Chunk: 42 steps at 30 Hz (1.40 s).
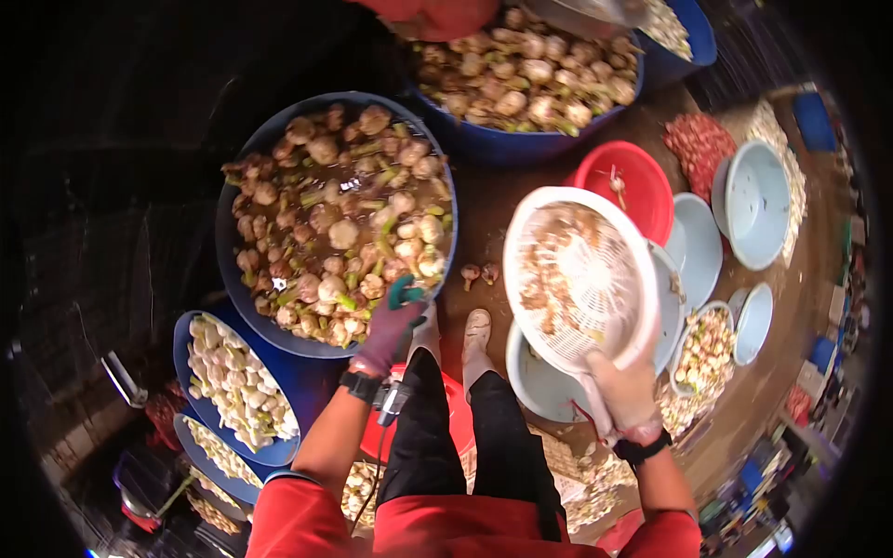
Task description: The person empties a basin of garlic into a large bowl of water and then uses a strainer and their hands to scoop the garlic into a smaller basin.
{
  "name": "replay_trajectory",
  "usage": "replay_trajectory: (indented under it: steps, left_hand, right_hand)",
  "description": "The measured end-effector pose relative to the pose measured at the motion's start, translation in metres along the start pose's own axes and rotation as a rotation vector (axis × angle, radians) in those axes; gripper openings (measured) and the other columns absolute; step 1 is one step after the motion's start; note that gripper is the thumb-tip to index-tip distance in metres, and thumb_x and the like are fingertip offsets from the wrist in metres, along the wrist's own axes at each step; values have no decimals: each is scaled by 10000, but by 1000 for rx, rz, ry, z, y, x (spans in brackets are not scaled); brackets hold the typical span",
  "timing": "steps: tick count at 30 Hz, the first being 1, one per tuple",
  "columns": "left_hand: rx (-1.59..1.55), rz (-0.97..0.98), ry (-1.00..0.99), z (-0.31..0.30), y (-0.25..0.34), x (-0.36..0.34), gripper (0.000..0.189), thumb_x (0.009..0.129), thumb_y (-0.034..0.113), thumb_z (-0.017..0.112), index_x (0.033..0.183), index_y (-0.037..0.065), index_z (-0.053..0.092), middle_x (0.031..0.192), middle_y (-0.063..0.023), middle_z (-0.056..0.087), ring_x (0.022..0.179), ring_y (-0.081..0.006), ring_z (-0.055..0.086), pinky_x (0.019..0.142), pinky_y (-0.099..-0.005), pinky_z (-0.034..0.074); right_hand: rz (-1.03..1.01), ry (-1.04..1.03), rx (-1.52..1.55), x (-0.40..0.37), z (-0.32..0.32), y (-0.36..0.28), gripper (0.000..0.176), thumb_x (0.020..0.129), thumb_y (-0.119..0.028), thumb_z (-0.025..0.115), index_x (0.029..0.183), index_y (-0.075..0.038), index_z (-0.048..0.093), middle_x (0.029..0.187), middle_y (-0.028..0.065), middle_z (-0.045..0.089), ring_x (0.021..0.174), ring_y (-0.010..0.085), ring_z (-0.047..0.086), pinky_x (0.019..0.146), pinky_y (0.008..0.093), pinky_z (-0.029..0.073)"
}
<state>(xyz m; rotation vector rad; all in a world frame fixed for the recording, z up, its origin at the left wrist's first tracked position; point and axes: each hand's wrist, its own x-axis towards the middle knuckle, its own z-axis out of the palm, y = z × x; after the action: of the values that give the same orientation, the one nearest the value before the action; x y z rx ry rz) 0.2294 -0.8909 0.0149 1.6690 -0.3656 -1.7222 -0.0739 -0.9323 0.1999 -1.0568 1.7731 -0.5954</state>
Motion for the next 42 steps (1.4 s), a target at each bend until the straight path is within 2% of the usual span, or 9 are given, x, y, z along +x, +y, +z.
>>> replay_trajectory:
  steps: [7, 13, 15, 17, 25, 32, 38, 41, 42]
  left_hand:
    - [-313, -85, 636, -166, -5, -1, 492, 808, 168, 629, 1254, 136, 423, 997, -77, 523, 757, -182, 547, 620, -313, 492]
    - [-885, -194, 176, -192, -61, 53, 529, 825, 172, 650, 1277, 97, 384, 1015, -95, 545, 867, -211, 571, 752, -334, 511]
    - [508, 469, 218, -195, -115, 81, 694, 818, 88, 647, 1366, 49, 222, 1043, -94, 548, 861, -202, 591, 704, -322, 530]
    - [-697, -42, 481, -163, -21, 70, 761, 744, 115, 714, 1376, 93, 291, 1208, -138, 492, 952, -211, 567, 798, -348, 491]
    - [-615, -5, 127, -186, 55, 111, 721, 788, 133, 676, 1397, 62, 297, 1117, -106, 544, 885, -168, 556, 742, -289, 487]
    - [874, 525, 709, -342, 113, 128, 497, 782, 217, 649, 1226, 34, 521, 1056, -224, 614, 944, -329, 600, 836, -392, 462]
    - [652, 210, 537, -381, 67, 193, 647, 778, 255, 698, 1320, 28, 427, 1111, -138, 597, 1023, -237, 568, 893, -351, 452]
    - [1883, 851, 396, -364, 74, 190, 747, 759, 285, 733, 1383, 93, 370, 1273, -211, 485, 1177, -298, 477, 953, -398, 421]
    - [1363, 395, 400, -324, 98, 180, 786, 739, 332, 733, 1390, 100, 357, 1307, -250, 429, 1186, -351, 463, 981, -424, 403]
  right_hand:
    - [-418, -214, -368, 115, 183, -65, 995, 664, -129, 736, 1439, -22, 120, 1302, 212, 384, 1215, 320, 413, 1008, 366, 370]
    - [-476, -86, -951, 155, 281, -93, 1055, 612, -322, 790, 1424, -51, 174, 1140, 220, 440, 1046, 382, 477, 907, 433, 421]
    - [-339, -74, -991, 164, 310, -86, 1065, 599, -349, 790, 1425, -77, 176, 1148, 237, 436, 1052, 403, 473, 893, 436, 438]
    - [-282, -125, -985, 163, 333, -101, 1083, 594, -276, 787, 1439, -79, 139, 1179, 251, 431, 1079, 397, 460, 944, 415, 400]
    - [-167, -225, -1086, 200, 377, -72, 1113, 610, -318, 766, 1455, -95, 78, 1255, 262, 377, 1139, 393, 432, 989, 413, 380]
    - [-113, -332, -858, 235, 380, 2, 1162, 642, -308, 735, 1453, -56, -59, 1286, 281, 349, 1191, 387, 408, 1019, 381, 353]
    - [15, -433, -752, 260, 383, -2, 1121, 613, -203, 720, 1455, -61, -6, 1270, 311, 403, 1180, 392, 454, 992, 372, 390]
    - [91, -472, -788, 263, 386, -13, 1129, 593, -193, 715, 1455, -62, -4, 1241, 316, 441, 1141, 395, 494, 960, 375, 421]
    - [51, -459, -712, 262, 382, -9, 1124, 597, -190, 718, 1457, -69, 5, 1211, 283, 478, 1099, 347, 530, 912, 357, 452]
